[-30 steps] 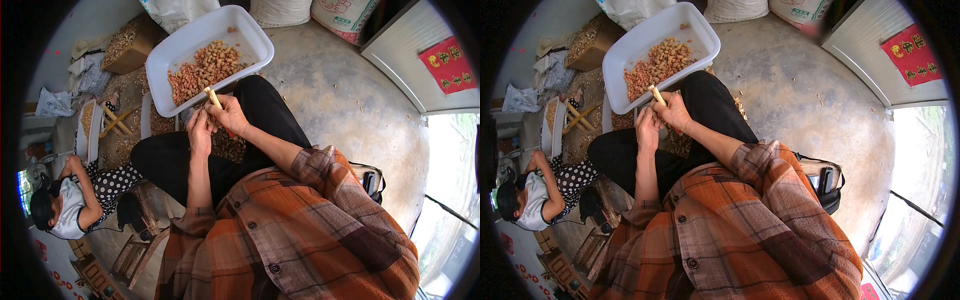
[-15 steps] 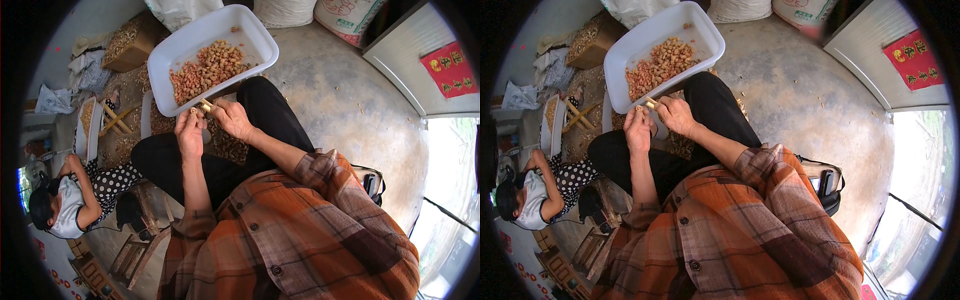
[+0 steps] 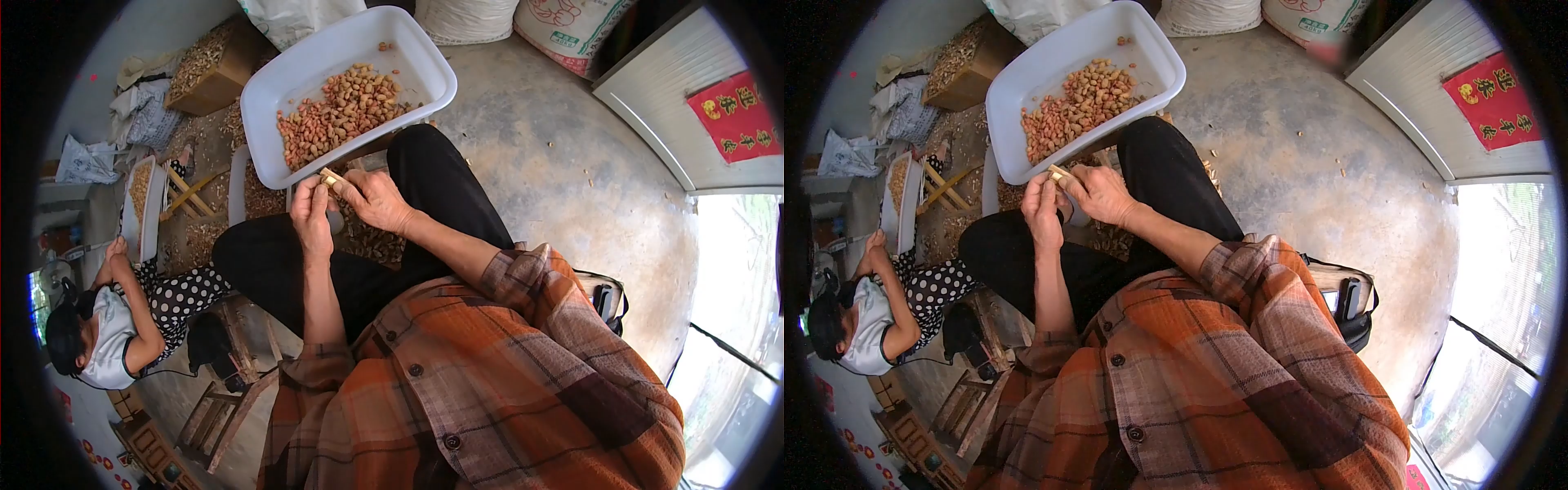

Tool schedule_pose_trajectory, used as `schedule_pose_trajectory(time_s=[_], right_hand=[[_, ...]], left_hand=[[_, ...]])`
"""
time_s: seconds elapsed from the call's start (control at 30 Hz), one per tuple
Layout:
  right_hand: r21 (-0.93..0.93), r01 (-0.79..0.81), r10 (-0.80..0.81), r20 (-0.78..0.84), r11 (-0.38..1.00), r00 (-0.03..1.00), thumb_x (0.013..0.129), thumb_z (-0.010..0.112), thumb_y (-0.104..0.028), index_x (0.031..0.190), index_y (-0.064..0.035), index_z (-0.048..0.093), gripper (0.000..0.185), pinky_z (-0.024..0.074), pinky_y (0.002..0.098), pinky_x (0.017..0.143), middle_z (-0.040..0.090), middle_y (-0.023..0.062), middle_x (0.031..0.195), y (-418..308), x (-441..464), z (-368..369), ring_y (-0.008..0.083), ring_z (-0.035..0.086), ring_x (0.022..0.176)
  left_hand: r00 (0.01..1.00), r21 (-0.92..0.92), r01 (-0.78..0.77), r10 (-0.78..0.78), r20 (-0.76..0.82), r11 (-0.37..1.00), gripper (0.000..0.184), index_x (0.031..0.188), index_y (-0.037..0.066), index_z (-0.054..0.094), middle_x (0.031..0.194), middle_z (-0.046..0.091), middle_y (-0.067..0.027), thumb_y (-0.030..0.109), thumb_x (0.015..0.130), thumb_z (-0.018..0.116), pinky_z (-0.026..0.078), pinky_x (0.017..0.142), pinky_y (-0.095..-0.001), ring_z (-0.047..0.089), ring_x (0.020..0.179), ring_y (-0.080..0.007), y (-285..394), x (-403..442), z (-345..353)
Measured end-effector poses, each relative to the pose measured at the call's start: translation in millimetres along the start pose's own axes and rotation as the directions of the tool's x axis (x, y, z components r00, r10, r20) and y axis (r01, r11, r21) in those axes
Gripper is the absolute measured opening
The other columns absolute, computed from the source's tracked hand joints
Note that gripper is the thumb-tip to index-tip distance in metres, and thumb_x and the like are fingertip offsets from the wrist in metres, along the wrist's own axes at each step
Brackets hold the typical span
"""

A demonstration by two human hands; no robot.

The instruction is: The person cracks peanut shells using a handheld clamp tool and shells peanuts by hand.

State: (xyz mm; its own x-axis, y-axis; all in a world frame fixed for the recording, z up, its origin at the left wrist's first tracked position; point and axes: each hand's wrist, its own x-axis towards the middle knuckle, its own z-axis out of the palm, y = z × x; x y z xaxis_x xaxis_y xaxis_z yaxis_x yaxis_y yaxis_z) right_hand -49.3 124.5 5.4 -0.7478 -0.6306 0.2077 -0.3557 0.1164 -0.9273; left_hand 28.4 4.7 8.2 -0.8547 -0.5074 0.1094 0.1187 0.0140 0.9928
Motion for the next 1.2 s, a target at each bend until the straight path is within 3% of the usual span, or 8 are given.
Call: schedule_pose_trajectory(time_s=[0.23,0.37,0.47,0.67,0.87,0.97,1.07,1.2], right_hand=[[-0.157,0.031,-0.046,-0.09,0.987,0.995,0.091,0.051,-0.029,0.073,-0.0011,0.057,0.034,0.0446,0.0444,0.054,0.057,0.0192,0.063,-1,-3,7,0.0385,0.057,0.06],[-0.232,0.0,-0.022,-0.092,0.973,0.995,0.091,0.05,-0.028,0.073,-0.0023,0.057,0.033,0.0451,0.0452,0.054,0.058,0.0196,0.065,-5,-4,7,0.0388,0.058,0.062],[-0.239,0.012,-0.036,-0.099,0.971,0.994,0.091,0.049,-0.028,0.074,-0.0026,0.057,0.032,0.0455,0.0456,0.055,0.058,0.0197,0.065,-3,-5,9,0.0388,0.058,0.061],[-0.23,-0.014,-0.017,-0.136,0.973,0.991,0.091,0.046,-0.031,0.073,-0.0047,0.06,0.035,0.0483,0.0477,0.058,0.058,0.022,0.062,8,-4,16,0.0392,0.059,0.06],[-0.134,-0.066,0.048,-0.137,0.989,0.989,0.092,0.046,-0.026,0.071,-0.0007,0.059,0.036,0.0472,0.0431,0.06,0.059,0.0204,0.065,-1,-4,12,0.0387,0.059,0.066],[0.148,-0.104,0.121,-0.105,0.983,0.987,0.093,0.046,-0.028,0.074,0.0,0.06,0.037,0.0467,0.0412,0.059,0.058,0.0192,0.062,3,-2,12,0.0377,0.059,0.064],[0.163,-0.193,0.204,-0.056,0.968,0.977,0.093,0.046,-0.03,0.075,0.0011,0.06,0.038,0.0463,0.0402,0.059,0.058,0.0183,0.06,6,0,8,0.0357,0.06,0.063],[0.143,-0.194,0.208,-0.094,0.971,0.974,0.088,0.054,-0.027,0.079,0.0024,0.06,0.031,0.0454,0.0366,0.057,0.055,0.0161,0.059,6,3,4,0.0273,0.058,0.058]], left_hand=[[0.994,0.138,-0.001,0.016,-0.107,0.99,0.019,0.099,0.001,0.055,0.083,0.055,0.0004,0.018,0.095,0.047,0.038,0.055,-0.021,0.045,0.064,-0.0054,-6,-3,11],[0.988,0.273,0.029,0.014,-0.157,0.962,0.022,0.098,0.001,0.054,0.082,0.055,-0.0022,0.021,0.096,0.045,0.04,0.056,-0.0263,0.047,0.066,-0.0082,-10,-4,14],[0.963,0.408,-0.122,0.208,-0.173,0.905,0.026,0.097,-0.001,0.053,0.079,0.056,-0.0074,0.023,0.096,0.044,0.042,0.06,-0.0319,0.051,0.067,-0.0156,-13,-1,21],[0.942,0.517,-0.154,0.283,-0.182,0.842,0.028,0.092,-0.003,0.052,0.076,0.056,-0.019,0.023,0.096,0.043,0.043,0.063,-0.0368,0.052,0.067,-0.0292,-9,1,31],[0.924,0.544,-0.137,0.304,-0.231,0.828,0.031,0.088,-0.005,0.051,0.072,0.055,-0.0164,0.022,0.097,0.038,0.042,0.058,-0.0373,0.052,0.063,-0.0281,-14,3,34],[0.961,0.269,-0.047,0.117,-0.25,0.962,0.037,0.09,-0.001,0.053,0.07,0.051,-0.0057,0.032,0.097,0.04,0.041,0.054,-0.0264,0.051,0.06,-0.0151,-21,6,27],[0.982,-0.006,0.121,-0.121,-0.145,0.993,0.034,0.083,0.006,0.051,0.063,0.044,-0.0012,0.034,0.097,0.039,0.03,0.043,-0.0222,0.039,0.048,-0.0094,-6,3,25],[0.968,-0.196,0.222,-0.24,-0.075,0.955,0.03,0.083,0.008,0.05,0.06,0.042,0.0006,0.032,0.097,0.04,0.024,0.041,-0.0204,0.031,0.047,-0.0066,1,0,17]])
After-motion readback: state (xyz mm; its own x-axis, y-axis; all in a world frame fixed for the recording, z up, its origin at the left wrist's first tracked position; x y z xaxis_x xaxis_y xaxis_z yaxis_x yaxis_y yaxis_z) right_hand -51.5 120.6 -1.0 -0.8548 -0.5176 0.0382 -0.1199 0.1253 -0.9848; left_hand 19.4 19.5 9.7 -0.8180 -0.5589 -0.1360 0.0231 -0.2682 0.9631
